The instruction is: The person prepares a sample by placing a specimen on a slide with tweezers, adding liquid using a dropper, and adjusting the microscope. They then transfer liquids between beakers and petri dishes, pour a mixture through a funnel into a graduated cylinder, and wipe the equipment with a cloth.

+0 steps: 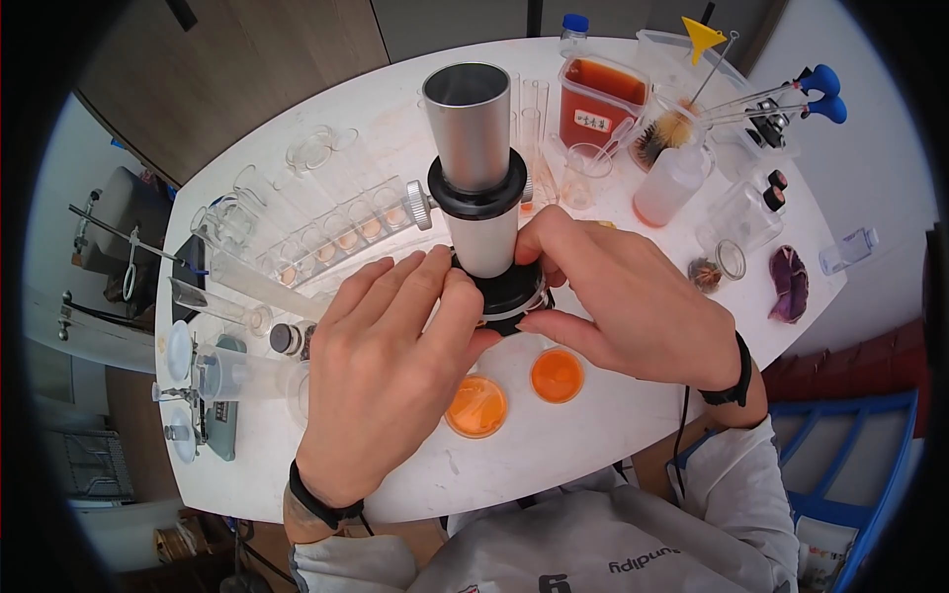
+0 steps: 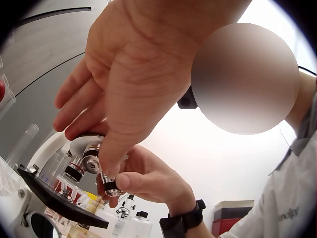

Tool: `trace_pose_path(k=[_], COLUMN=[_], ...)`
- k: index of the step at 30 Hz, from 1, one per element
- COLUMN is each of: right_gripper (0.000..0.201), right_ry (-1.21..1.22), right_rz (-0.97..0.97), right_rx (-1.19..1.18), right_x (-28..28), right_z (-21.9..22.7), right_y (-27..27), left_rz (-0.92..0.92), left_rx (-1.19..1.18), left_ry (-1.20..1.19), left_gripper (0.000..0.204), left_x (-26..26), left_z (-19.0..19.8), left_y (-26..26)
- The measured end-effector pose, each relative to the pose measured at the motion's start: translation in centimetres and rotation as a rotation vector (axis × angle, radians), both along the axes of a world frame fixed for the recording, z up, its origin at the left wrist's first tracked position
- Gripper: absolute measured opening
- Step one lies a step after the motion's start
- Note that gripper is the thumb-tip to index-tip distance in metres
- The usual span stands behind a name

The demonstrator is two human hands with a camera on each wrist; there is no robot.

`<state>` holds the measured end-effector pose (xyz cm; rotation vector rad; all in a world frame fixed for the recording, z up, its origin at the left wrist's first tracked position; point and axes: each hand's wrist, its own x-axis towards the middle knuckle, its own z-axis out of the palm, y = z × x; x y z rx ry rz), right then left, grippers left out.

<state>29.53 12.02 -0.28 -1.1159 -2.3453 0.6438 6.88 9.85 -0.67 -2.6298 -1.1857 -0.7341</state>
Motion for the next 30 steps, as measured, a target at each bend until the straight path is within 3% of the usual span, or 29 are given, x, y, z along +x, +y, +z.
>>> trace_pose_path(k=[30], right_gripper=[0.047], right_ry=[0.002], right_rz=[0.009], right_rx=[0.014], right_x=[0.03], right_z=[-0.16], right_y=[-0.08], left_rz=[-0.006], left_rx=[0.015], left_ry=[-0.006], left_gripper=[0.043], left_x=[0.13], left_z=[0.02], left_y=[-0.12])
